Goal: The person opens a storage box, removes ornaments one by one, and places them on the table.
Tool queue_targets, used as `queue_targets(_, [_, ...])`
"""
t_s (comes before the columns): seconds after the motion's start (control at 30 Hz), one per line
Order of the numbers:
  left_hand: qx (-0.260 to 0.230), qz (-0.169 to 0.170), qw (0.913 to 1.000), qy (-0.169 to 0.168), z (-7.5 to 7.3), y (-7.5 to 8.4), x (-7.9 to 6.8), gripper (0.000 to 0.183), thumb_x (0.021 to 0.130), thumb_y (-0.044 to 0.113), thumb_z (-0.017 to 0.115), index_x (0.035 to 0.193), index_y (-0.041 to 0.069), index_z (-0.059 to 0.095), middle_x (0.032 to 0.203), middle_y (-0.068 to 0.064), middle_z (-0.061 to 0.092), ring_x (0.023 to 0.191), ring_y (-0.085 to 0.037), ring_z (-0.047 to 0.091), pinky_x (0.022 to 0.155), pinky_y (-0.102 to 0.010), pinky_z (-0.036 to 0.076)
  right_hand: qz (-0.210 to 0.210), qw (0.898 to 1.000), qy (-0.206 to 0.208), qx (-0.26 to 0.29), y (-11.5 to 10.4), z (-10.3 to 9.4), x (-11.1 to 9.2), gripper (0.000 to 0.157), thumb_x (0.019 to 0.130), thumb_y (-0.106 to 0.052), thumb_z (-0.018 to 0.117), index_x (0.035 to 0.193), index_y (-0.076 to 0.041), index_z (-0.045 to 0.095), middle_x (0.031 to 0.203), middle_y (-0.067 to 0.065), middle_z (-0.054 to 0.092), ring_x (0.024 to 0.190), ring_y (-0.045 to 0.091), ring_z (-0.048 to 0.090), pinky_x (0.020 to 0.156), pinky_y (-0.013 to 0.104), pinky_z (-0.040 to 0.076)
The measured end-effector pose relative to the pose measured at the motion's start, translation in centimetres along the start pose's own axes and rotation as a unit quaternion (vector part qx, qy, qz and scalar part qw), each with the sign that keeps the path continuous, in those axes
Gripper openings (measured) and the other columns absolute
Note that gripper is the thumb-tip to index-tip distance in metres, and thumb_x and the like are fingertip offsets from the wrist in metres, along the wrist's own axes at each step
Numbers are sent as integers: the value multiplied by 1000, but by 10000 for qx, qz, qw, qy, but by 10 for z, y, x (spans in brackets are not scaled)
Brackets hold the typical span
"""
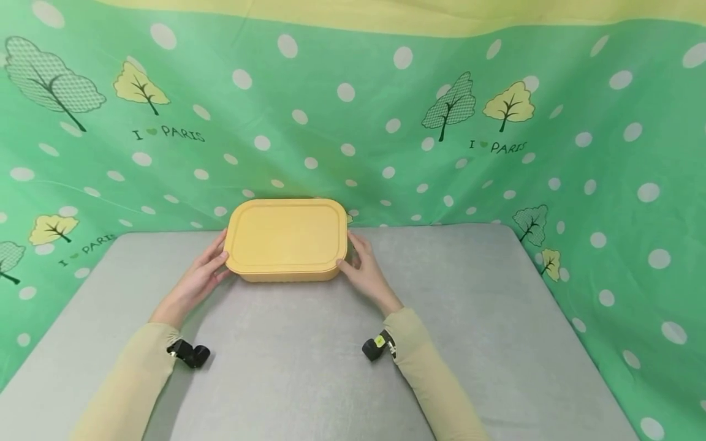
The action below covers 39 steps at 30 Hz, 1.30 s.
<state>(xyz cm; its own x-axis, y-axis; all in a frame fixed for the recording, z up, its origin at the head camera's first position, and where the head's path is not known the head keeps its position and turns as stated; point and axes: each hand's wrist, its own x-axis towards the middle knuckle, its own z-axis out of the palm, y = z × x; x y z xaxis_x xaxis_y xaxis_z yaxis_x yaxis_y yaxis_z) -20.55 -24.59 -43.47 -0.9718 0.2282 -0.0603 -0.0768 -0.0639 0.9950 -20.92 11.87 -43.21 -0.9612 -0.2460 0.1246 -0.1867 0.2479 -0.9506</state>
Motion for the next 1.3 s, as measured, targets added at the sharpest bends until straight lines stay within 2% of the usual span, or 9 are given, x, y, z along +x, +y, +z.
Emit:
queue_targets(0.13, [223,253,9994,79,0,1,-1,64,103,19,46,157,22,11,153,-16,18,132,-18,37,104,-32,39,-280,9994,163,-119,1,-2,0,71,92,-6,63,153,-6,26,145,19,30,125,37,39,102,51,37])
queue_targets(0.23, [493,307,9982,178,4,9,-6,65,102,14,50,156,19,15,142,-17,29,120,-12,44,94,-20,44,-383,9990,242,-9,-12,-4,-5,69,90,1,62,150,2,27,132,24,39,114,39,46,98,52,39])
queue_targets(0.37, [1244,301,9908,441,13,26,-14,69,96,9,58,155,14,22,132,-19,33,122,-29,35,95,-30,35,-399,9981,340,338,-20,-7,-9,68,89,9,61,148,5,28,123,26,43,98,35,54,90,34,48])
queue_targets(0.43, [1583,344,9853,543,15,30,-16,71,94,9,62,154,13,24,129,-20,32,119,-38,29,90,-37,31,-399,9973,345,504,-11,-8,-7,70,89,8,61,150,1,28,124,23,43,92,26,56,82,23,49])
queue_targets(0.53, [1683,482,9830,550,14,29,-15,74,92,8,64,154,16,25,123,-16,35,111,-33,33,85,-36,33,-374,9959,323,760,-6,-11,-7,71,89,8,62,151,-4,29,124,22,43,89,18,56,78,16,48])
queue_targets(0.7, [906,856,9919,248,12,26,-13,75,91,-1,63,154,20,28,106,-9,53,93,-15,55,78,-23,49,-382,9934,257,1053,-10,-20,-11,71,89,5,64,151,-8,33,118,23,49,89,14,58,80,19,50])
queue_targets(0.87, [-40,937,9955,-133,16,27,-12,75,91,-8,60,154,18,28,98,-7,59,84,-13,63,76,-25,55,-279,9920,234,1212,-13,-32,-13,71,87,4,67,150,-12,37,114,24,56,89,15,61,80,23,52])
queue_targets(1.07, [-306,654,9971,-234,29,28,-10,75,92,-8,59,154,19,27,99,-8,58,83,-15,65,82,-29,54,-99,9913,236,1291,-11,-47,-14,71,87,6,66,149,-9,36,111,20,59,90,15,63,82,25,52])
queue_targets(1.3, [-624,776,9942,-395,49,27,4,74,90,-15,54,154,11,25,104,-7,56,89,-17,60,82,-34,55,-17,9884,236,1503,-7,-65,-18,72,87,9,63,150,-7,32,101,6,60,87,14,64,79,25,52])
